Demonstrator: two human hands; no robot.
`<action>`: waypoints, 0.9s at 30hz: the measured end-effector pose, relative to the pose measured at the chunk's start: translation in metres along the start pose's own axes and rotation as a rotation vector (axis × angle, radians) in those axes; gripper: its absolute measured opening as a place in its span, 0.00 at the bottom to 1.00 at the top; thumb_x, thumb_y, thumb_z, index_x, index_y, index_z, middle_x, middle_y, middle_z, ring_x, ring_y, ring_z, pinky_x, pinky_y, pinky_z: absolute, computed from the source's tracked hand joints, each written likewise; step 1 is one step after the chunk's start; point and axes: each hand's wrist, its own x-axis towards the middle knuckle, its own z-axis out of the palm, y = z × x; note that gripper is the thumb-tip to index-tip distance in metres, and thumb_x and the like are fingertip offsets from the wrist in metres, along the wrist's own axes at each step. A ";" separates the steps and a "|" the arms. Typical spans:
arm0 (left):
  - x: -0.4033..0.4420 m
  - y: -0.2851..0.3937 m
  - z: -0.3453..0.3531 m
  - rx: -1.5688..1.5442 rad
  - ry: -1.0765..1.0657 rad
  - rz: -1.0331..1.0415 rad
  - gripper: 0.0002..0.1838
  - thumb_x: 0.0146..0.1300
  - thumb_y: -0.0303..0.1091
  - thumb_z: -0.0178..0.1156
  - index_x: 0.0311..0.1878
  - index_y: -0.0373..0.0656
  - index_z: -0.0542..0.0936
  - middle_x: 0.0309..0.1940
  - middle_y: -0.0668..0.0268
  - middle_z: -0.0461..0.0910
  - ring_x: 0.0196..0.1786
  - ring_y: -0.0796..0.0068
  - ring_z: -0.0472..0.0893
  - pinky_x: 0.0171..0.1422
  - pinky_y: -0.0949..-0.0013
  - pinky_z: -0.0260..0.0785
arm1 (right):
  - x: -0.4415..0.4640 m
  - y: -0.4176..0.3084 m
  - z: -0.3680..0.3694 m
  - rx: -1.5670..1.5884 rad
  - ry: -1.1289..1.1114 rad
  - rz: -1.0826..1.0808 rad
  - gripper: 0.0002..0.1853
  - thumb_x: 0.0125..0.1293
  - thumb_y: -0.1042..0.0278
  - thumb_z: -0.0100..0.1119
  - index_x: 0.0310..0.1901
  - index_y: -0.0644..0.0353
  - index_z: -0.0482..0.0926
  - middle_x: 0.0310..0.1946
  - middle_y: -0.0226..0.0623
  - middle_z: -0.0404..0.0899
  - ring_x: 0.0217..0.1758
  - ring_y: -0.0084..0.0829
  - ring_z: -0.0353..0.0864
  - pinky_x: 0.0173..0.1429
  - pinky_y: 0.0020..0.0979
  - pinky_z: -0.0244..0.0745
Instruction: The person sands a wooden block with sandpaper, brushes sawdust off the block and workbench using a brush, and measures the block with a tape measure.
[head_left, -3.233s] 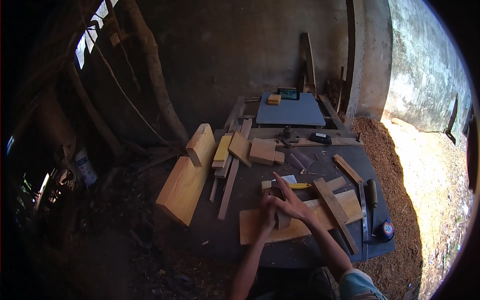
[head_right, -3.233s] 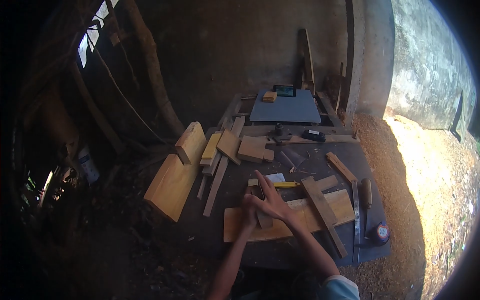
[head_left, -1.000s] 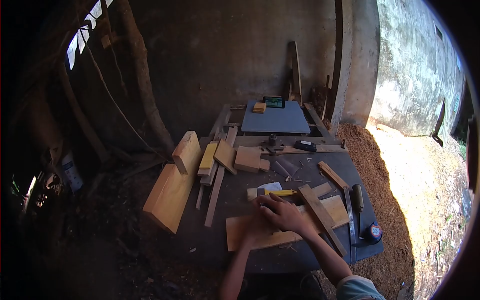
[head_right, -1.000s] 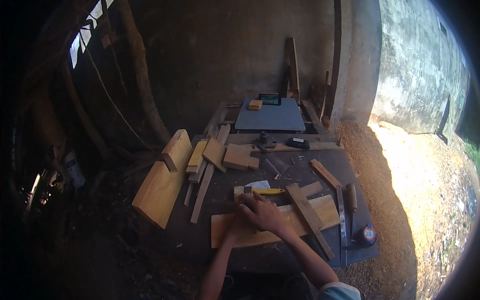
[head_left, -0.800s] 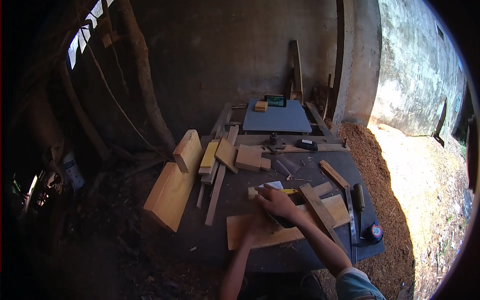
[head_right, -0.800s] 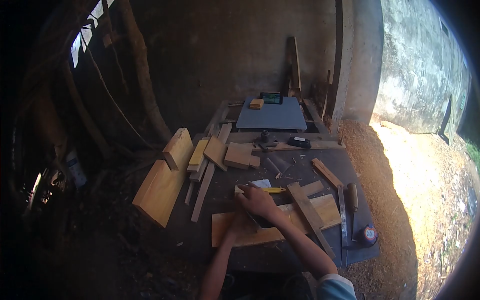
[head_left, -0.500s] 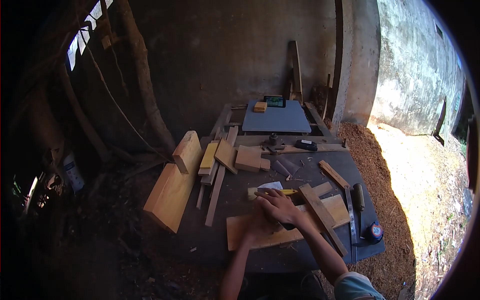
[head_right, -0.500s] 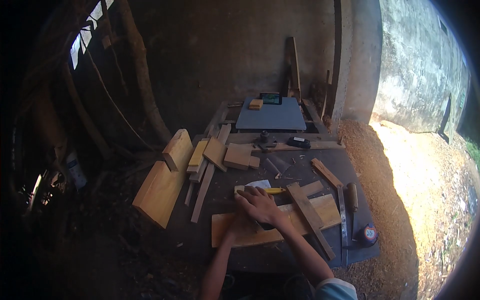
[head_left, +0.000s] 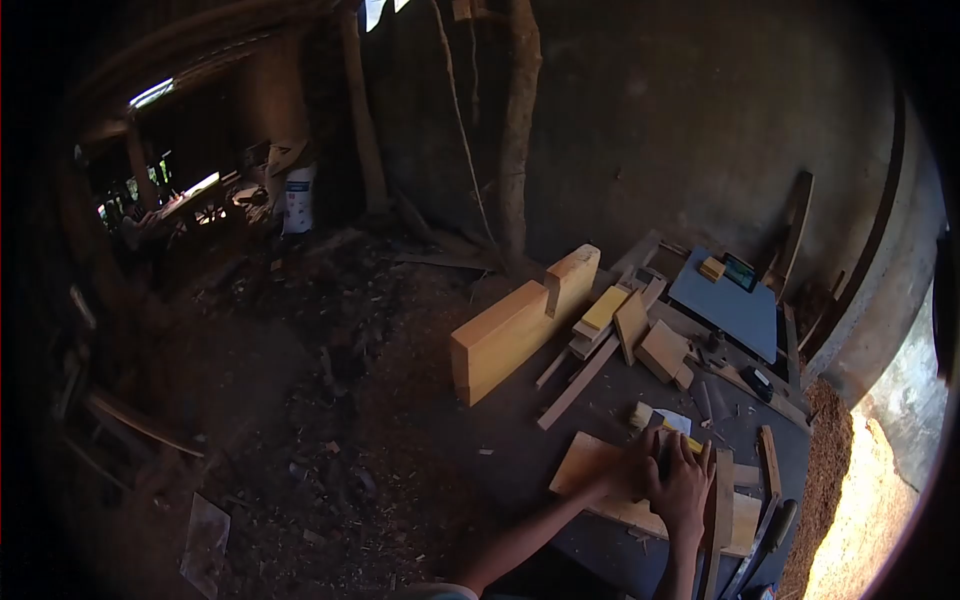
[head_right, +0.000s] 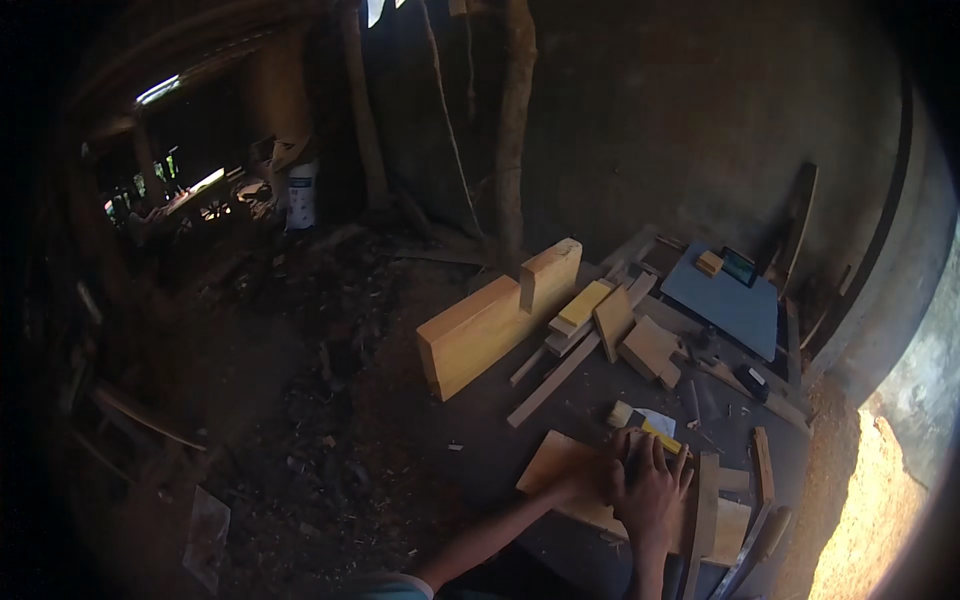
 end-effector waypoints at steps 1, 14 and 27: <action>0.000 0.001 0.003 0.109 0.003 0.052 0.42 0.43 0.36 0.68 0.59 0.33 0.57 0.55 0.49 0.59 0.59 0.53 0.62 0.65 0.64 0.54 | 0.001 -0.001 -0.002 0.017 -0.020 -0.005 0.35 0.56 0.44 0.52 0.61 0.57 0.65 0.61 0.42 0.66 0.69 0.61 0.46 0.67 0.62 0.41; -0.012 0.050 -0.047 0.382 -0.239 -0.317 0.46 0.42 0.38 0.69 0.64 0.38 0.56 0.59 0.50 0.58 0.65 0.54 0.59 0.68 0.59 0.50 | -0.004 0.010 0.011 -0.061 0.082 -0.051 0.32 0.53 0.51 0.53 0.61 0.50 0.66 0.60 0.49 0.66 0.63 0.52 0.62 0.71 0.52 0.43; 0.014 0.322 -0.217 0.810 1.163 0.921 0.23 0.65 0.31 0.38 0.59 0.24 0.59 0.61 0.28 0.46 0.68 0.32 0.43 0.68 0.29 0.35 | -0.009 -0.003 -0.001 -0.061 0.051 0.050 0.32 0.54 0.50 0.51 0.62 0.48 0.65 0.58 0.43 0.68 0.57 0.65 0.62 0.59 0.56 0.63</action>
